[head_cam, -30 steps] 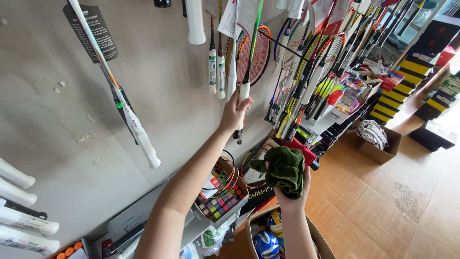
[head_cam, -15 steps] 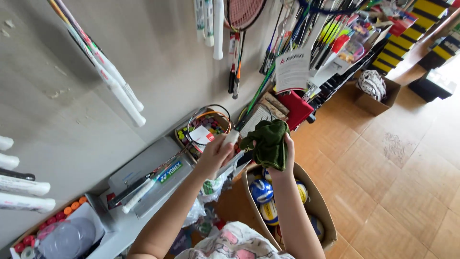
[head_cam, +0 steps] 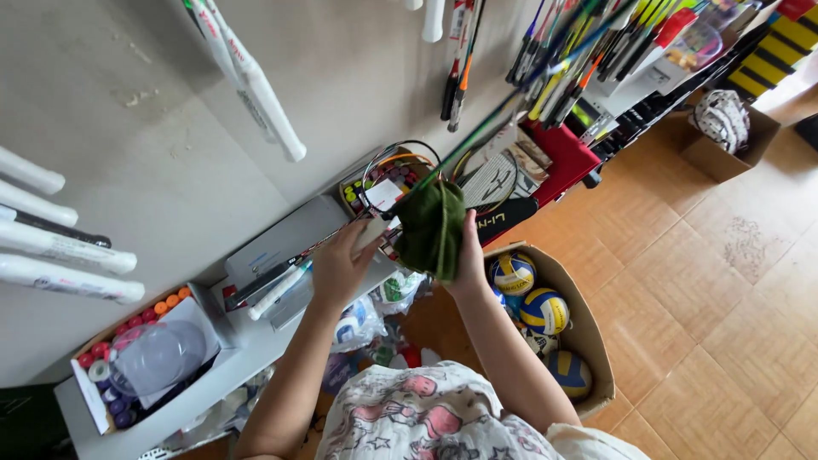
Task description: The person wipes down a badminton racket and a floor fan with a cloth before plugging the fan into a wall outlet. They then continue wiping down several more badminton rackets one at a time with the cloth.
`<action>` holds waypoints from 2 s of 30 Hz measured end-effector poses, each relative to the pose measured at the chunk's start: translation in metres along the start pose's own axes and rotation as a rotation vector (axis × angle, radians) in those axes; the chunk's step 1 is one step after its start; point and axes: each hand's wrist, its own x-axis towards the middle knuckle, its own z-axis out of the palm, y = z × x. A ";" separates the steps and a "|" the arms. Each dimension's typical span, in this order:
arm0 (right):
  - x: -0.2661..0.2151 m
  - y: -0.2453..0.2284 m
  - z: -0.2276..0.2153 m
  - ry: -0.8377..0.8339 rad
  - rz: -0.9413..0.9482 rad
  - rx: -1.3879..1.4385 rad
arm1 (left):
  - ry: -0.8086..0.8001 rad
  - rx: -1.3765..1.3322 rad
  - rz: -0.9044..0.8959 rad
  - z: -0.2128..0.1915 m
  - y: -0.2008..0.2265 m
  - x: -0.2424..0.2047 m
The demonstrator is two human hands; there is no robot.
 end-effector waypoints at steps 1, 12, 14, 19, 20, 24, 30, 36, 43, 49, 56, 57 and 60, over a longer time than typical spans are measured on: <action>0.003 0.008 0.004 -0.036 0.011 -0.001 | -0.029 0.023 0.001 0.000 0.001 -0.006; 0.008 0.028 0.040 0.106 -0.301 -0.454 | -0.383 -0.240 -0.354 -0.010 -0.008 -0.042; 0.015 0.012 0.039 0.140 -0.299 -0.441 | -0.407 -0.184 -0.341 -0.010 -0.012 -0.044; 0.033 -0.050 0.038 0.117 -0.462 -0.331 | -0.442 -0.158 -0.339 -0.019 -0.019 -0.057; 0.034 -0.060 0.038 0.137 -0.512 -0.305 | -0.454 -0.159 -0.346 -0.021 -0.018 -0.062; 0.023 -0.072 0.033 0.117 -0.440 -0.086 | -0.458 -0.165 -0.374 -0.017 -0.015 -0.073; 0.004 0.004 0.018 -0.037 -0.308 -0.267 | -0.404 -0.143 -0.397 -0.002 -0.016 -0.059; 0.002 0.043 0.008 0.138 -0.296 -0.500 | -0.450 -0.148 -0.428 -0.004 -0.014 -0.061; 0.044 -0.038 0.030 0.326 -0.479 -0.393 | -0.487 -0.185 -0.457 -0.024 -0.028 -0.093; 0.032 0.024 0.013 0.213 -0.450 -0.484 | -0.428 -0.088 -0.377 -0.006 -0.018 -0.084; 0.006 0.050 -0.020 0.097 -0.309 -0.688 | -0.364 -0.221 -0.395 0.016 -0.021 -0.065; 0.001 0.042 -0.026 0.087 -0.326 -0.703 | -0.386 -0.285 -0.465 0.018 -0.029 -0.066; -0.016 0.007 -0.047 0.090 -0.504 -0.606 | -0.406 -0.475 -0.562 0.019 -0.059 -0.082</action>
